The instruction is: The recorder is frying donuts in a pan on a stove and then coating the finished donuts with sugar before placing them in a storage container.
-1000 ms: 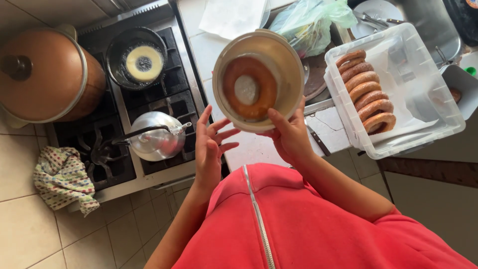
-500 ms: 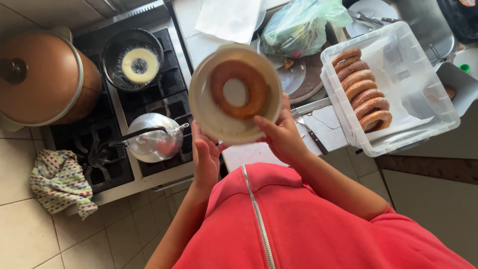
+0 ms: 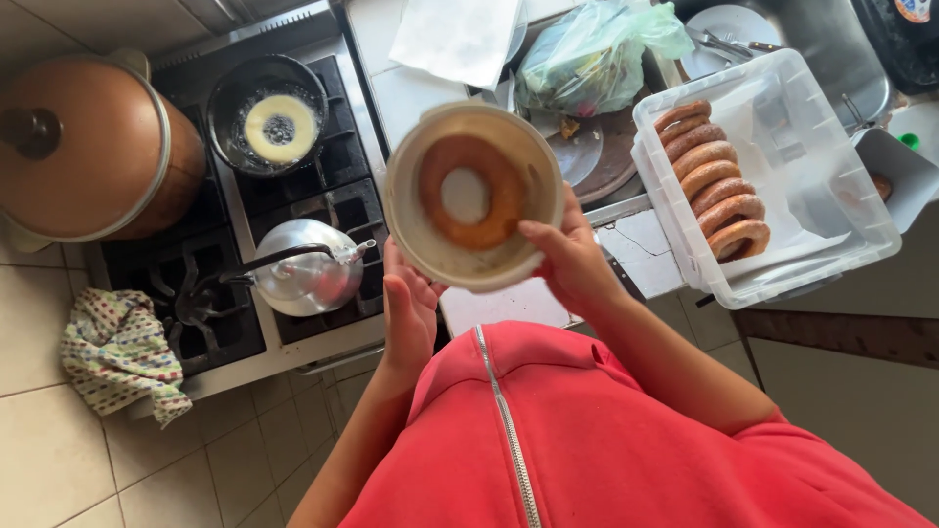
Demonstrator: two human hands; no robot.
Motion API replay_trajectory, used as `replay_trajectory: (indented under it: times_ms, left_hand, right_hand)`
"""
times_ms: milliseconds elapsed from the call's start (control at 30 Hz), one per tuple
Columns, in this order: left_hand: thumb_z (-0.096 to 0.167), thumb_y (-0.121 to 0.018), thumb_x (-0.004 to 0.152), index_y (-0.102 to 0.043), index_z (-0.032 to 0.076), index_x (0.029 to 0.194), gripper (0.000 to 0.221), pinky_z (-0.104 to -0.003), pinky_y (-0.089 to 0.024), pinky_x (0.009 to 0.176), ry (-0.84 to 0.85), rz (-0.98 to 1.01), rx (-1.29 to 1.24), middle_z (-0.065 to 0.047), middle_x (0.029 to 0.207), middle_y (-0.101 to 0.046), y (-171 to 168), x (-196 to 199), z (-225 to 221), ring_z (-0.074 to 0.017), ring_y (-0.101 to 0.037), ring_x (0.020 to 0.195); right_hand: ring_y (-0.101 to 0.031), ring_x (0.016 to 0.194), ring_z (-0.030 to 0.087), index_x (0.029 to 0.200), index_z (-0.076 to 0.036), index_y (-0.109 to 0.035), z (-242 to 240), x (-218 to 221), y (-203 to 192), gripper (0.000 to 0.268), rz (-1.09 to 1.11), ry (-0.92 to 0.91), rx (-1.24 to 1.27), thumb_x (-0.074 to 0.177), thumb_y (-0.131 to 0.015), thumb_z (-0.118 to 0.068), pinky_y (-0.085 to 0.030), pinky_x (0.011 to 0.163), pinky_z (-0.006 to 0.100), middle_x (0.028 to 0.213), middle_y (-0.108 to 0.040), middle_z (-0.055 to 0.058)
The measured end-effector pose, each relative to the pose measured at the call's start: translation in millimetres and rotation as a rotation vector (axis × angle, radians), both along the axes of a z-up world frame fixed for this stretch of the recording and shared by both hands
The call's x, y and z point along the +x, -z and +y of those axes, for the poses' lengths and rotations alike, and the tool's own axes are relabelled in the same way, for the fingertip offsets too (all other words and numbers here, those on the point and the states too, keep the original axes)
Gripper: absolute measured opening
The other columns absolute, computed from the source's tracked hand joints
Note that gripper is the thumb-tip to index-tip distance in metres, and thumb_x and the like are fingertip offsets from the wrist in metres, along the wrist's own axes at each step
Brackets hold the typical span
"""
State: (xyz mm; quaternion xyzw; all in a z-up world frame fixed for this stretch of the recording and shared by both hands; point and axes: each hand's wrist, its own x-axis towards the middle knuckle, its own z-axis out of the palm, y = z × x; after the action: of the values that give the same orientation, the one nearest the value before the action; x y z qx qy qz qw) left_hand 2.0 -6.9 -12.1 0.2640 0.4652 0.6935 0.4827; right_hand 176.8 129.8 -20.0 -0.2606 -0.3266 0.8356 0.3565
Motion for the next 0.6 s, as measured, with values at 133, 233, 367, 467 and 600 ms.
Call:
replay_trajectory:
  times_ms: [133, 233, 367, 467, 600]
  left_hand:
    - [0.088, -0.052, 0.081, -0.008, 0.008, 0.164, 0.124, -0.042, -0.047, 0.106, -0.004, 0.014, -0.045, -0.018, 0.153, -0.044, -1, -5, -3, -0.0263, -0.054, 0.132]
    - [0.083, -0.059, 0.084, -0.013, 0.006, 0.161, 0.118, -0.045, -0.049, 0.107, -0.014, -0.068, -0.002, -0.020, 0.155, -0.043, 5, -8, -1, -0.0281, -0.054, 0.136]
    - [0.082, -0.056, 0.085, -0.012, 0.011, 0.165, 0.116, -0.043, -0.050, 0.102, -0.012, -0.073, -0.032, -0.018, 0.149, -0.046, 19, -12, -7, -0.0267, -0.056, 0.127]
    - [0.078, -0.058, 0.088, -0.013, 0.009, 0.165, 0.113, -0.045, -0.052, 0.100, -0.019, -0.122, -0.053, -0.016, 0.141, -0.046, 21, -6, -8, -0.0254, -0.056, 0.122]
    - [0.080, -0.056, 0.086, -0.011, 0.009, 0.162, 0.113, -0.044, -0.051, 0.101, 0.004, -0.141, -0.075, -0.018, 0.148, -0.045, 33, -12, -4, -0.0268, -0.055, 0.128]
  right_hand:
    - [-0.073, 0.096, 0.021, 0.144, -0.019, -0.031, 1, -4, -8, 0.054, -0.044, 0.042, 0.053, 0.100, -0.060, -0.009, -0.065, 0.068, 0.036, 0.128, -0.058, 0.011]
    - [-0.072, 0.090, 0.018, 0.149, -0.016, -0.034, 2, 1, 8, 0.055, -0.036, -0.102, 0.019, 0.102, -0.062, -0.009, -0.065, 0.063, 0.035, 0.126, -0.058, 0.012]
    - [-0.075, 0.085, 0.022, 0.144, -0.017, -0.033, 2, 3, -1, 0.053, -0.172, -0.063, 0.045, 0.099, -0.061, -0.013, -0.065, 0.060, 0.034, 0.122, -0.062, 0.015]
    - [-0.075, 0.084, 0.022, 0.140, -0.017, -0.030, -8, 3, 1, 0.053, -0.151, -0.033, -0.034, 0.099, -0.063, -0.013, -0.065, 0.061, 0.035, 0.124, -0.059, 0.013]
    - [-0.075, 0.082, 0.019, 0.148, -0.017, -0.033, -1, 10, 0, 0.059, -0.180, -0.107, -0.037, 0.097, -0.063, -0.016, -0.064, 0.058, 0.034, 0.126, -0.060, 0.012]
